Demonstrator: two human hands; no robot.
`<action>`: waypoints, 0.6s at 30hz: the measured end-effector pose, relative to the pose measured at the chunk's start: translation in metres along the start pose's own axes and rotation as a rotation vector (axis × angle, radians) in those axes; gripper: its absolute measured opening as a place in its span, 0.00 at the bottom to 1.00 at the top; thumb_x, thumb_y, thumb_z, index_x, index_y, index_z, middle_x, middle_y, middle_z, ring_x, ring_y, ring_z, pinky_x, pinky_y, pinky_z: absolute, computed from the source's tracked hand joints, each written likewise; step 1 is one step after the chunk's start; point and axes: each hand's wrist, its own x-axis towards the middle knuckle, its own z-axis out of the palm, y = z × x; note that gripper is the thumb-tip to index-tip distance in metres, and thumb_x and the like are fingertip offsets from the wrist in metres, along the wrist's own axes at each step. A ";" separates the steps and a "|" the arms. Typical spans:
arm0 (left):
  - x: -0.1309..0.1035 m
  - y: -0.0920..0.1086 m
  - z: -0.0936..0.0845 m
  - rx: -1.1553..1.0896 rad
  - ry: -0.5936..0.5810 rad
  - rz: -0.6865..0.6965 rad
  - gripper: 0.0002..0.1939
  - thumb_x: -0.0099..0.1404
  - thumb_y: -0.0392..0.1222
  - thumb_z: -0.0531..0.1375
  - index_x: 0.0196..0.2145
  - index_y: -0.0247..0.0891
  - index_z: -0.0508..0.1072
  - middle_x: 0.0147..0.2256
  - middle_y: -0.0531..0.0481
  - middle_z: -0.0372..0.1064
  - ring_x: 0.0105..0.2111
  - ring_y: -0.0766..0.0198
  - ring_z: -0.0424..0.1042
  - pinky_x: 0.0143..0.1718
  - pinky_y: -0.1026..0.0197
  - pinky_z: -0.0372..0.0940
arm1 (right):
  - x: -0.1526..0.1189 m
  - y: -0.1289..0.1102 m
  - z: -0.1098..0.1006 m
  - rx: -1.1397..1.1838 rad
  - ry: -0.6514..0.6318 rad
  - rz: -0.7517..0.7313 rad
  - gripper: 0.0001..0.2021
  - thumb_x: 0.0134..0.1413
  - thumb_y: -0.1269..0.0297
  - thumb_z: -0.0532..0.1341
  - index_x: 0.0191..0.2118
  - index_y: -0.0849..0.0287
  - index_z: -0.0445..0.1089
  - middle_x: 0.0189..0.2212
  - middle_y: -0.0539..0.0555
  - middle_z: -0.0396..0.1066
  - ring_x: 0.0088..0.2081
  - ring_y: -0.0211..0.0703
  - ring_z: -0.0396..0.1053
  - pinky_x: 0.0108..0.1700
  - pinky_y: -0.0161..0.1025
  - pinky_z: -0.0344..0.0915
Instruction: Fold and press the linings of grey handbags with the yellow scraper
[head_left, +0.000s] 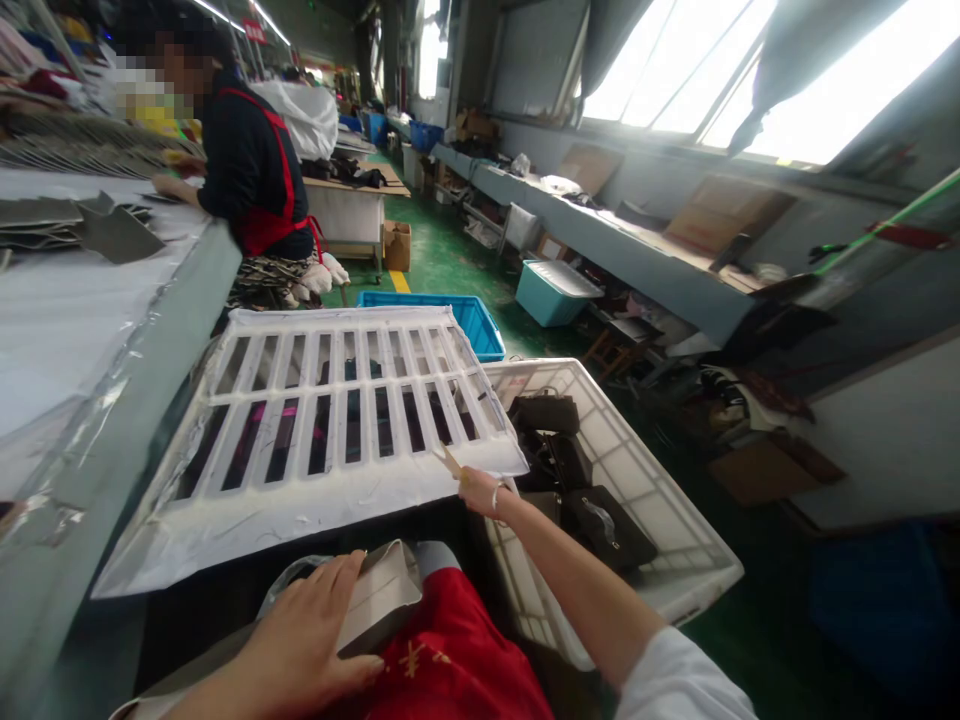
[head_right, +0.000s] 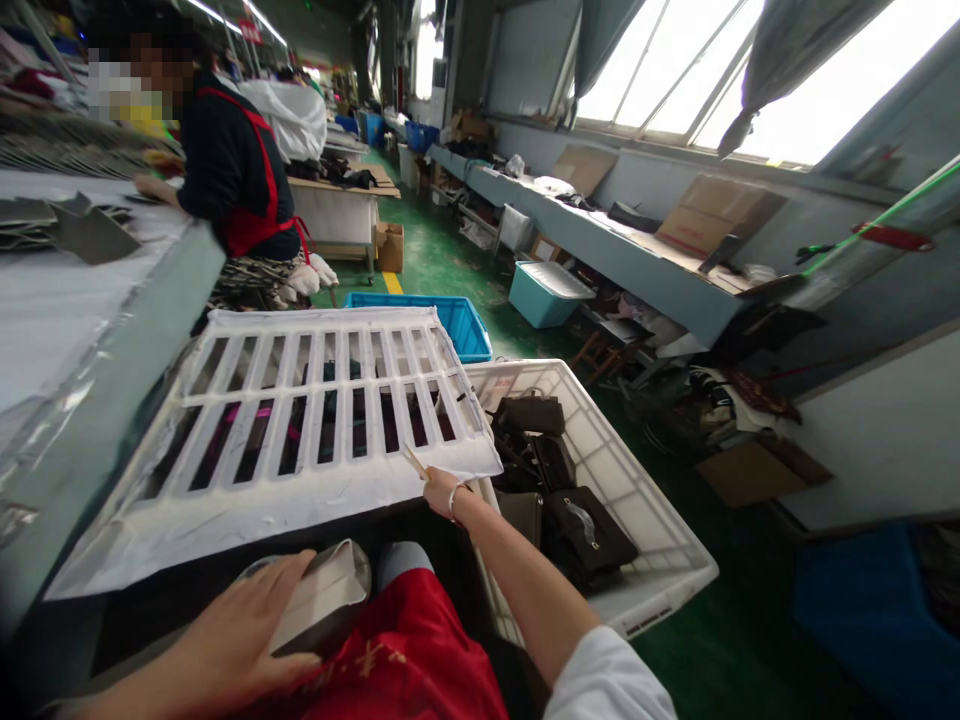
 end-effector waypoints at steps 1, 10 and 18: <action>0.004 -0.005 -0.007 -0.079 -0.038 0.033 0.52 0.48 0.62 0.59 0.62 0.26 0.49 0.61 0.35 0.46 0.59 0.45 0.50 0.59 0.48 0.47 | -0.013 0.004 -0.004 0.022 -0.042 -0.058 0.15 0.55 0.58 0.58 0.45 0.62 0.66 0.32 0.51 0.68 0.31 0.36 0.65 0.34 0.35 0.63; 0.073 -0.032 -0.026 -0.912 -0.497 0.544 0.39 0.58 0.65 0.52 0.60 0.38 0.54 0.55 0.47 0.60 0.54 0.51 0.59 0.57 0.54 0.52 | -0.066 0.003 -0.005 -0.082 -0.140 -0.391 0.25 0.61 0.49 0.41 0.29 0.62 0.66 0.24 0.51 0.64 0.26 0.36 0.58 0.27 0.34 0.52; 0.083 -0.053 -0.009 -1.005 -0.505 0.572 0.41 0.57 0.68 0.48 0.58 0.35 0.59 0.56 0.46 0.59 0.53 0.48 0.59 0.56 0.54 0.53 | -0.031 -0.055 0.007 -0.621 -0.138 -0.466 0.25 0.60 0.50 0.44 0.28 0.61 0.71 0.27 0.55 0.71 0.31 0.43 0.68 0.33 0.38 0.56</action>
